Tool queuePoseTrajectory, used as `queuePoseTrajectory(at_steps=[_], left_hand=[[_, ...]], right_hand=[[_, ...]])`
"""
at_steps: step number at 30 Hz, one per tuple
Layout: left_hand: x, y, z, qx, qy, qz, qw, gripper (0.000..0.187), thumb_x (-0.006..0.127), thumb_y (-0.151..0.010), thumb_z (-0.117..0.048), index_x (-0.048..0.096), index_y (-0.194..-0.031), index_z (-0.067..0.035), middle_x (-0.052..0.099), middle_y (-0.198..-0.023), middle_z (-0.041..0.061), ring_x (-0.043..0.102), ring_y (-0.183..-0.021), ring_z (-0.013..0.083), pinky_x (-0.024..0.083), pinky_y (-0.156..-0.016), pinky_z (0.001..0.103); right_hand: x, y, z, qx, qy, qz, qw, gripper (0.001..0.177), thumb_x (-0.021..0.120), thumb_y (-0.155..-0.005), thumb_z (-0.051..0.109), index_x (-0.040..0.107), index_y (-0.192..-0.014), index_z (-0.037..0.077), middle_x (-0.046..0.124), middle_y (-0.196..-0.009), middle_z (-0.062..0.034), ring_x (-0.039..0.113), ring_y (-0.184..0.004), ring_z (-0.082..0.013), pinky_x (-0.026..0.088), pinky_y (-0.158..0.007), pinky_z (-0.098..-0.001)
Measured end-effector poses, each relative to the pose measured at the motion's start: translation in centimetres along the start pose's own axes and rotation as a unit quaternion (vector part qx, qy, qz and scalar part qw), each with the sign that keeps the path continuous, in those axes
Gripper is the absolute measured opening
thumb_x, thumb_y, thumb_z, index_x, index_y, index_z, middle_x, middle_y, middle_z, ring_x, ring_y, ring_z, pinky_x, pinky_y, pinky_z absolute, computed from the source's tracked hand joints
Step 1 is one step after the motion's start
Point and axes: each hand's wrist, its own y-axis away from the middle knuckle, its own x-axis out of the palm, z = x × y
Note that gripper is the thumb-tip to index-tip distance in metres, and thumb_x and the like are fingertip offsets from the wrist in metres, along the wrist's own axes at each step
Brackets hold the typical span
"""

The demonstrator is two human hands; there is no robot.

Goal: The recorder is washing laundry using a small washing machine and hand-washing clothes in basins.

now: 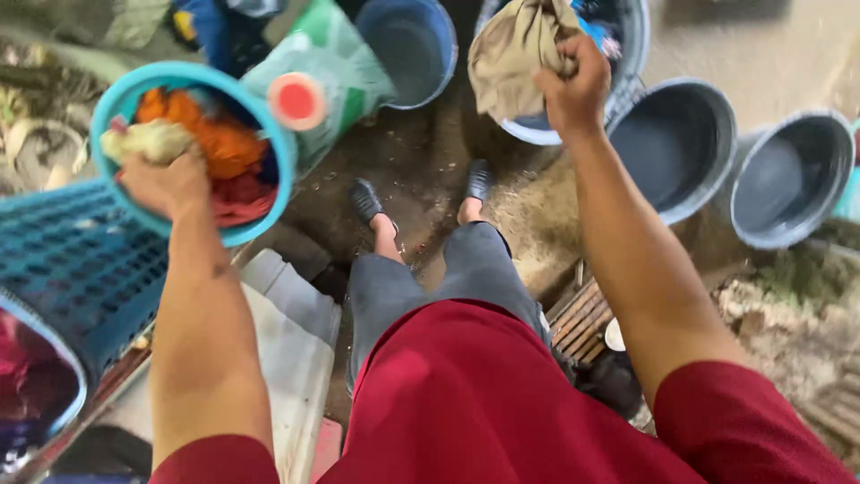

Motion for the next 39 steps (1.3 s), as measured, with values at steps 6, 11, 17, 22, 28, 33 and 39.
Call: queuePoseTrajectory(at_steps=[6, 11, 17, 22, 28, 33, 39], left_hand=[[0.2, 2.2, 2.4, 0.104, 0.229, -0.106, 0.962, 0.038, 0.088, -0.098, 0.01, 0.056, -0.115, -0.001, 0.067, -0.112, 0.008, 0.07, -0.099, 0.0175, 0.067, -0.089, 0.036], [2.9, 10.8, -8.6, 0.21, 0.329, 0.037, 0.92, 0.045, 0.08, -0.1, 0.017, 0.054, -0.133, -0.001, 0.062, -0.13, 0.01, 0.068, -0.114, 0.0206, 0.063, -0.101, 0.038], [14.9, 22.1, -21.2, 0.18, 0.293, 0.254, 0.904, 0.048, 0.067, -0.089, 0.01, 0.061, -0.134, -0.004, 0.067, -0.128, 0.009, 0.069, -0.118, 0.0191, 0.058, -0.105, 0.033], [22.0, 27.6, -27.7, 0.035, 0.353, 0.456, 0.816, 0.06, 0.053, -0.089, 0.003, 0.062, -0.147, -0.008, 0.072, -0.134, 0.015, 0.073, -0.112, 0.0164, 0.064, -0.096, 0.032], [21.6, 27.0, -21.6, 0.064, 0.317, 0.478, 0.817, 0.084, 0.07, -0.086, 0.004, 0.03, -0.158, -0.011, 0.047, -0.156, 0.018, 0.071, -0.119, 0.024, 0.06, -0.095, 0.034], [15.0, 23.8, -12.3, 0.004, 0.239, 0.355, 0.904, 0.069, 0.073, -0.089, -0.004, 0.045, -0.152, -0.009, 0.061, -0.142, 0.014, 0.07, -0.109, 0.0192, 0.058, -0.094, 0.031], [6.3, 18.9, -4.6, -0.054, 0.256, 0.146, 0.954, 0.05, 0.072, -0.092, -0.006, 0.058, -0.14, -0.005, 0.07, -0.117, 0.008, 0.068, -0.098, 0.0132, 0.058, -0.089, 0.029]], right_hand=[[-4.6, -3.6, -15.2, 0.041, 0.213, -0.034, 0.976, 0.019, 0.086, -0.079, 0.011, 0.068, -0.088, 0.01, 0.068, -0.095, -0.0095, 0.066, -0.085, -0.0247, 0.054, -0.072, -0.0428], [-7.1, -5.3, -20.3, 0.039, 0.248, -0.056, 0.966, 0.012, 0.084, -0.089, 0.018, 0.074, -0.09, 0.011, 0.075, -0.096, -0.0132, 0.074, -0.085, -0.031, 0.057, -0.073, -0.0464], [-8.0, -3.5, -2.6, 0.24, -0.159, 0.265, 0.92, 0.05, 0.074, -0.094, 0.023, 0.057, -0.139, 0.009, 0.059, -0.137, -0.0141, 0.073, -0.105, -0.0266, 0.063, -0.075, -0.0404], [-8.2, -2.2, -4.7, 0.217, -0.337, 0.367, 0.839, 0.054, 0.071, -0.094, 0.008, 0.05, -0.144, 0.006, 0.063, -0.128, -0.0209, 0.073, -0.098, -0.0249, 0.067, -0.073, -0.0364], [-11.3, -4.5, -10.6, 0.292, -0.16, 0.109, 0.936, 0.036, 0.063, -0.105, 0.014, 0.06, -0.14, 0.006, 0.061, -0.129, -0.0162, 0.081, -0.09, -0.0237, 0.065, -0.069, -0.0336], [-6.2, -5.0, -8.5, 0.261, -0.161, 0.099, 0.947, 0.034, 0.06, -0.103, 0.012, 0.062, -0.137, 0.009, 0.064, -0.122, -0.0136, 0.075, -0.083, -0.0187, 0.063, -0.059, -0.0301], [13.4, -1.6, 5.9, 0.125, -0.148, 0.272, 0.943, 0.036, 0.072, -0.091, 0.012, 0.069, -0.126, 0.007, 0.071, -0.116, -0.0046, 0.072, -0.076, -0.0156, 0.059, -0.061, -0.0298]])
